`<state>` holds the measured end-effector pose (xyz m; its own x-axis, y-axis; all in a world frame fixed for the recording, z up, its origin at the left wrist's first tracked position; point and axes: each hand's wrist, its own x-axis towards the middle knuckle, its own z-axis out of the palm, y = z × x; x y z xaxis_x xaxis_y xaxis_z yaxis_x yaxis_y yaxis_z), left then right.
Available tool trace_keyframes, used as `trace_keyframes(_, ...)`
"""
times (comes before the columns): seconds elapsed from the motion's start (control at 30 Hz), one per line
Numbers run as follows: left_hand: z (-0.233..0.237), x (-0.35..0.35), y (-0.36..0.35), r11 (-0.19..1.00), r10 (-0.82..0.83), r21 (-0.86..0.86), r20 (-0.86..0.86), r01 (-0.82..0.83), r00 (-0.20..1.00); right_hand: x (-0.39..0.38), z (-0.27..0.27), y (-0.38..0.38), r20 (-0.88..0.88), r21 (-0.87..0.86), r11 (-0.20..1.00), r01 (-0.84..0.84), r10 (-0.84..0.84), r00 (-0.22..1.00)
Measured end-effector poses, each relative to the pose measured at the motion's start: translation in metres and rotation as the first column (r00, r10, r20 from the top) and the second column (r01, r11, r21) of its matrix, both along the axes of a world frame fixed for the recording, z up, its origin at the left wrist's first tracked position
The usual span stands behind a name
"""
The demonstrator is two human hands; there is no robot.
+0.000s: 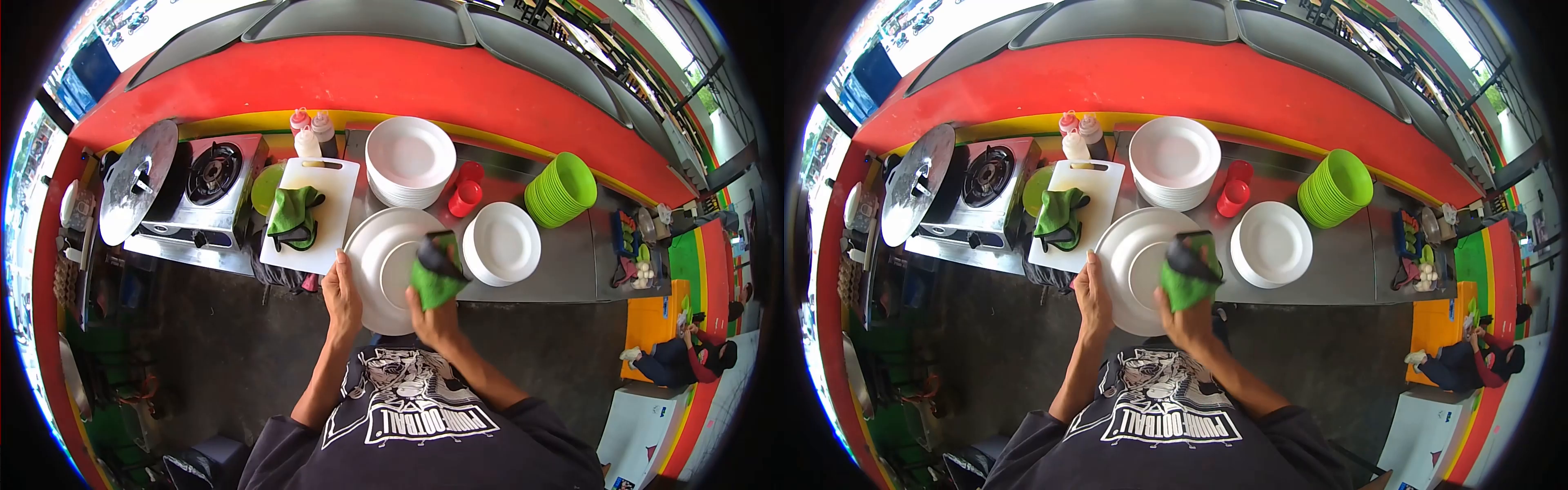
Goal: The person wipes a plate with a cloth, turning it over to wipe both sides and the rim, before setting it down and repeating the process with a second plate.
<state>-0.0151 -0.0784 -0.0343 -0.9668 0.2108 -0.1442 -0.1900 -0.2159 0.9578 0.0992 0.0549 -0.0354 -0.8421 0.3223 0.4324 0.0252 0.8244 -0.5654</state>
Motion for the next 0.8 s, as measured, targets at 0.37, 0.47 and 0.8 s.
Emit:
trace_keyframes(0.37,0.008,0.007,0.003,0.999,-0.024,0.031,-0.052,0.025,0.998,-0.041,0.052,-0.003,0.009,0.172,0.955,-0.242,0.244,0.97)
trace_keyframes(0.47,0.007,0.01,-0.004,1.0,0.0,0.006,-0.049,0.001,0.999,-0.059,0.046,0.025,-0.1,-0.037,0.992,-0.117,0.113,0.989)
trace_keyframes(0.8,-0.002,0.018,0.001,0.961,0.238,0.16,-0.057,-0.227,0.97,-0.025,-0.01,0.0,-0.034,-0.856,0.48,0.189,-0.419,0.907)
